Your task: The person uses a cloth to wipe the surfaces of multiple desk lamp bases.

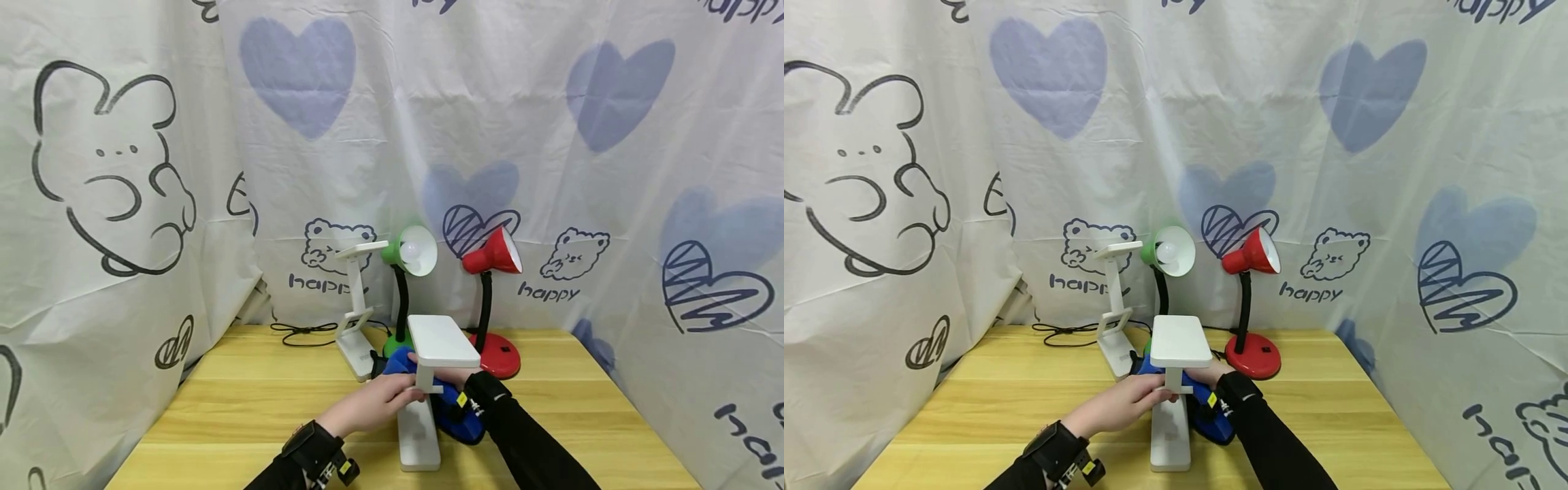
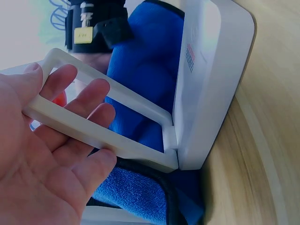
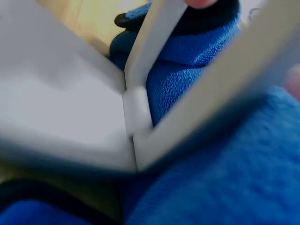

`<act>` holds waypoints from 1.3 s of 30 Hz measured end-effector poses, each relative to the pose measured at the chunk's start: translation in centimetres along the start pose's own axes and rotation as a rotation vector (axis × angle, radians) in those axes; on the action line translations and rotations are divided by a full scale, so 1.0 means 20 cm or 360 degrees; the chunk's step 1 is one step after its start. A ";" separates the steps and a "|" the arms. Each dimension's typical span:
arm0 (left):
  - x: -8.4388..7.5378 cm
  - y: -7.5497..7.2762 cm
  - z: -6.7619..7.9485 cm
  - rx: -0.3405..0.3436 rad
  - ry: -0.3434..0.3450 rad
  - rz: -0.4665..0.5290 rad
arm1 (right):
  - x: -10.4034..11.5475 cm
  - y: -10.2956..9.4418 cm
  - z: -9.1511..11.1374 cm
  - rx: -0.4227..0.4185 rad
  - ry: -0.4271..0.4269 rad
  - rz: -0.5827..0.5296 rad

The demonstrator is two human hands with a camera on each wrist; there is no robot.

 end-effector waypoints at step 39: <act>0.00 -0.01 0.00 0.0032 0.0015 0.0062 | -0.06 0.28 0.69 0.0661 -0.1090 0.1447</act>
Point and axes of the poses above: each hand's wrist, its own z-axis away from the middle knuckle, its own y-axis out of the palm, x = y × z, the point moved 2 cm from there along -z, towards the middle knuckle, and after that the axes turned 10 degrees about -z, right-handed, at the moved point
